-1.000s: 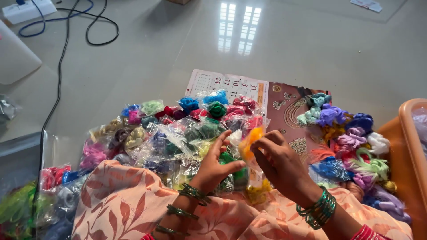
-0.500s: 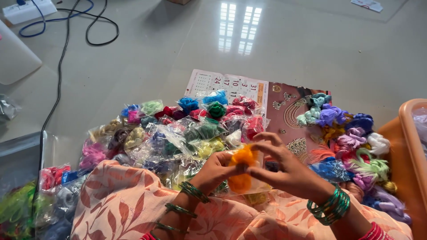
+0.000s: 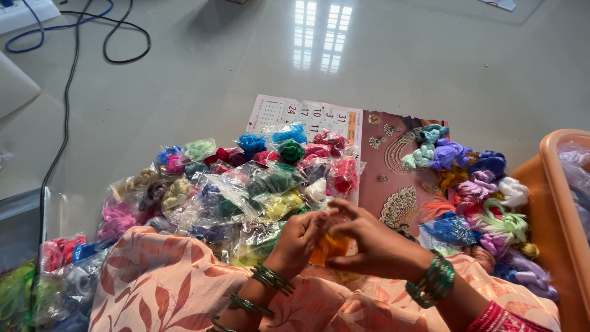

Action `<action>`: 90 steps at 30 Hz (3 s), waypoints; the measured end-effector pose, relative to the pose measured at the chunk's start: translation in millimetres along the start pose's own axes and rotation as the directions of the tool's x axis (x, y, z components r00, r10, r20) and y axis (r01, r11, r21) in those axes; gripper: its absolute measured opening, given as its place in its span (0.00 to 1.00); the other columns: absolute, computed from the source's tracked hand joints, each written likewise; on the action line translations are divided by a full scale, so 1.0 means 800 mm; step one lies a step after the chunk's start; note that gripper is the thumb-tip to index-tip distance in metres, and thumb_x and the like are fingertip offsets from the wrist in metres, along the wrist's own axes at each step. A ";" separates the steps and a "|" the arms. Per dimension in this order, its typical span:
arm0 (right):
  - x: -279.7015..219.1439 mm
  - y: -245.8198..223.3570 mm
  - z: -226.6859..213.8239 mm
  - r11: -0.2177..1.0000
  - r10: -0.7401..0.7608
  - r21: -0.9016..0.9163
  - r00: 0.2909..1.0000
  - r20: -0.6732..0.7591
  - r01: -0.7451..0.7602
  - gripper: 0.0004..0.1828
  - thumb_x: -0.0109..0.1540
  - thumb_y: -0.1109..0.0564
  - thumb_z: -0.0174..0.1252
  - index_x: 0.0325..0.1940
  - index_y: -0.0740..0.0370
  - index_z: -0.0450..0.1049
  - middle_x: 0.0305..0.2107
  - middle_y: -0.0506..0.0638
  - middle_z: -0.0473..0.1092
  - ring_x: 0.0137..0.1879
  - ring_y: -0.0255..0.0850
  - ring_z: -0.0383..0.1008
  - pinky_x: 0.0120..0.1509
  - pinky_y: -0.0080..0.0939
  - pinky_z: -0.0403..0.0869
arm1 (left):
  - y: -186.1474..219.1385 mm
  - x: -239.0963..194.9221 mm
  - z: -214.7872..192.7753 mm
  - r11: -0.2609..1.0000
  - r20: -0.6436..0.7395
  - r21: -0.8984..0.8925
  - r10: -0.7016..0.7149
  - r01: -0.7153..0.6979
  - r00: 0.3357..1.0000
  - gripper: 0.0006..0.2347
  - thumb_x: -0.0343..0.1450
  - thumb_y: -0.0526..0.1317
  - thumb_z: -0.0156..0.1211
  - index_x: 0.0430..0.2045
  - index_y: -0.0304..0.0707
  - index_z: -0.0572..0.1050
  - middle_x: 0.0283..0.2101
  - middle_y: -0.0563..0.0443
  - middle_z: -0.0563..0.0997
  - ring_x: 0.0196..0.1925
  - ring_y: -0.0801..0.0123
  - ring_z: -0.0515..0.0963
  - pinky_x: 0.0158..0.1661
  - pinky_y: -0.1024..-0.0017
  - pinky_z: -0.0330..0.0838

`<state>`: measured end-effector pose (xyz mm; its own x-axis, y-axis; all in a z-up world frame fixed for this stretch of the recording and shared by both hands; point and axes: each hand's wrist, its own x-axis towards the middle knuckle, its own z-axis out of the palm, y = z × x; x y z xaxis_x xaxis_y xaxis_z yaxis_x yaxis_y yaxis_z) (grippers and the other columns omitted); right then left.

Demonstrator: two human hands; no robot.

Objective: The person sits on the floor and packs colorful knotted fabric or yarn bundles into small clear plastic bags, one bundle at a time, placing each filled bag with the growing pile of packed bundles on the cloth in front of them.

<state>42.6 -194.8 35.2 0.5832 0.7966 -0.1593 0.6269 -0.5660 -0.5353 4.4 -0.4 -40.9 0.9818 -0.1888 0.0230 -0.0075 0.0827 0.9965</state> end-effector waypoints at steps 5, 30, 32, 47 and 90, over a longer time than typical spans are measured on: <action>-0.008 -0.049 -0.059 0.956 0.221 0.246 0.941 -0.257 -0.157 0.23 0.49 0.49 0.72 0.47 0.54 0.81 0.57 0.53 0.65 0.65 0.47 0.69 0.58 0.47 0.77 | 0.020 0.000 -0.012 0.997 -0.122 -0.068 0.024 -0.032 0.992 0.18 0.79 0.46 0.46 0.51 0.29 0.79 0.34 0.55 0.83 0.36 0.81 0.78 0.37 0.78 0.75; 0.002 -0.009 -0.005 0.988 0.086 0.128 0.996 -0.036 -0.081 0.11 0.61 0.53 0.61 0.33 0.65 0.79 0.41 0.53 0.70 0.47 0.45 0.75 0.49 0.45 0.76 | 0.057 -0.015 0.007 0.853 -0.028 0.494 0.212 -0.171 0.977 0.12 0.76 0.44 0.55 0.44 0.36 0.82 0.43 0.42 0.86 0.45 0.55 0.85 0.46 0.64 0.77; 0.002 -0.025 -0.021 0.954 0.268 0.172 0.954 -0.137 -0.243 0.11 0.61 0.52 0.62 0.45 0.56 0.83 0.38 0.52 0.69 0.41 0.46 0.77 0.46 0.45 0.75 | 0.072 -0.014 0.003 0.739 0.042 0.635 0.261 -0.228 0.964 0.14 0.68 0.42 0.67 0.44 0.35 0.81 0.37 0.40 0.84 0.40 0.51 0.82 0.44 0.60 0.75; -0.023 0.061 -0.068 0.733 0.478 0.680 0.739 -0.475 -0.037 0.15 0.64 0.58 0.58 0.52 0.64 0.82 0.42 0.49 0.82 0.47 0.35 0.80 0.51 0.36 0.78 | 0.101 0.098 -0.106 0.816 -0.334 0.570 0.124 0.096 0.934 0.05 0.70 0.36 0.59 0.28 0.42 0.82 0.30 0.49 0.85 0.30 0.68 0.85 0.31 0.68 0.80; -0.448 0.533 0.005 0.326 0.797 0.733 -0.243 -0.553 -0.597 0.64 0.50 0.49 0.81 0.80 0.58 0.46 0.64 0.66 0.58 0.58 0.54 0.66 0.45 0.41 0.72 | 0.032 -0.015 0.032 0.938 0.047 0.024 -0.348 0.347 0.936 0.13 0.67 0.36 0.64 0.45 0.32 0.82 0.39 0.46 0.89 0.41 0.68 0.88 0.44 0.69 0.84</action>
<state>98.8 -720.7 -139.4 0.6434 -0.7623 0.0705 -0.5223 -0.5044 -0.6876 -12.3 -21.0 -13.7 0.9131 -0.2512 -0.3213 0.3291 -0.0114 0.9442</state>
